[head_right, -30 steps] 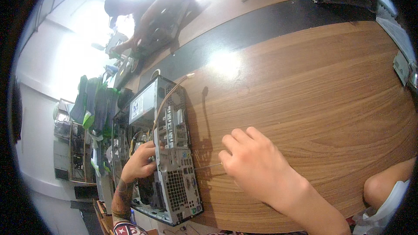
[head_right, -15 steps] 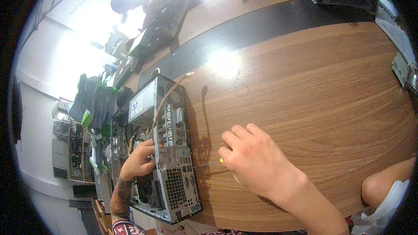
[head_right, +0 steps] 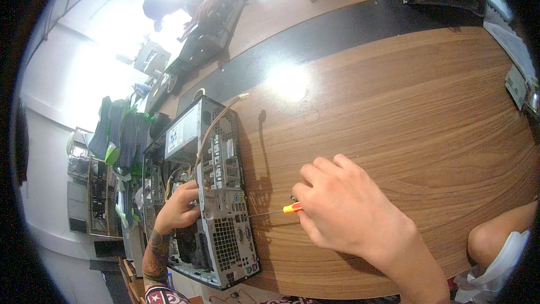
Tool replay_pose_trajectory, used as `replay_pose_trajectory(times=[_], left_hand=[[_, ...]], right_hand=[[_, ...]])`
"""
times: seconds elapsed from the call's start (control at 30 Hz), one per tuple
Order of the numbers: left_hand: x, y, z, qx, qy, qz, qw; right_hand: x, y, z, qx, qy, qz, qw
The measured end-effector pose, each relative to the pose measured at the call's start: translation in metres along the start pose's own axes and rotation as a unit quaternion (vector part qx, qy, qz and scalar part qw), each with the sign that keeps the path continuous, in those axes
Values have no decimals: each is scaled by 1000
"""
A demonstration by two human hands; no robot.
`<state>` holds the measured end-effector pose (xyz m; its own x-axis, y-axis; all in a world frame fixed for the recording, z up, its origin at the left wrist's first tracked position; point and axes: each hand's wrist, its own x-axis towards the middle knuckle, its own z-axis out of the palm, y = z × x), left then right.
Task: The person uses a screwdriver to remove screws from the rear of a computer chassis and then pulls various internal cables and connectors to disconnect them.
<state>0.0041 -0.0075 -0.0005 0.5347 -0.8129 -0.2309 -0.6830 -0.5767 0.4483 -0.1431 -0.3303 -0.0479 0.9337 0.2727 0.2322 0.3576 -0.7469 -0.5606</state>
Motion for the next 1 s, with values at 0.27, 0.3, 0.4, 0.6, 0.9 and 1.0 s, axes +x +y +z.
replay_pose_trajectory(times=[0.27, 0.3, 0.4, 0.6, 0.9, 1.0], left_hand=[[0, 0, -1, -5, -7, -12, 1000], [0, 0, -1, -3, -7, -12, 1000], [0, -1, -1, 2, -11, -12, 1000], [0, 0, 0, 0, 0, -9, 1000], [0, 0, 0, -12, 3, -1, 1000], [-1, 0, -3, -7, -26, -29, 999]], right_hand=[[1, 1, 4, 0, 25, 6, 1000], [0, 1, 3, -4, 26, -3, 1000], [-2, 1, 3, -10, 22, -18, 1000], [0, 4, 9, -1, 20, 2, 1000], [0, 2, 5, -1, 23, -6, 1000], [1, 1, 4, 8, 39, -8, 999]])
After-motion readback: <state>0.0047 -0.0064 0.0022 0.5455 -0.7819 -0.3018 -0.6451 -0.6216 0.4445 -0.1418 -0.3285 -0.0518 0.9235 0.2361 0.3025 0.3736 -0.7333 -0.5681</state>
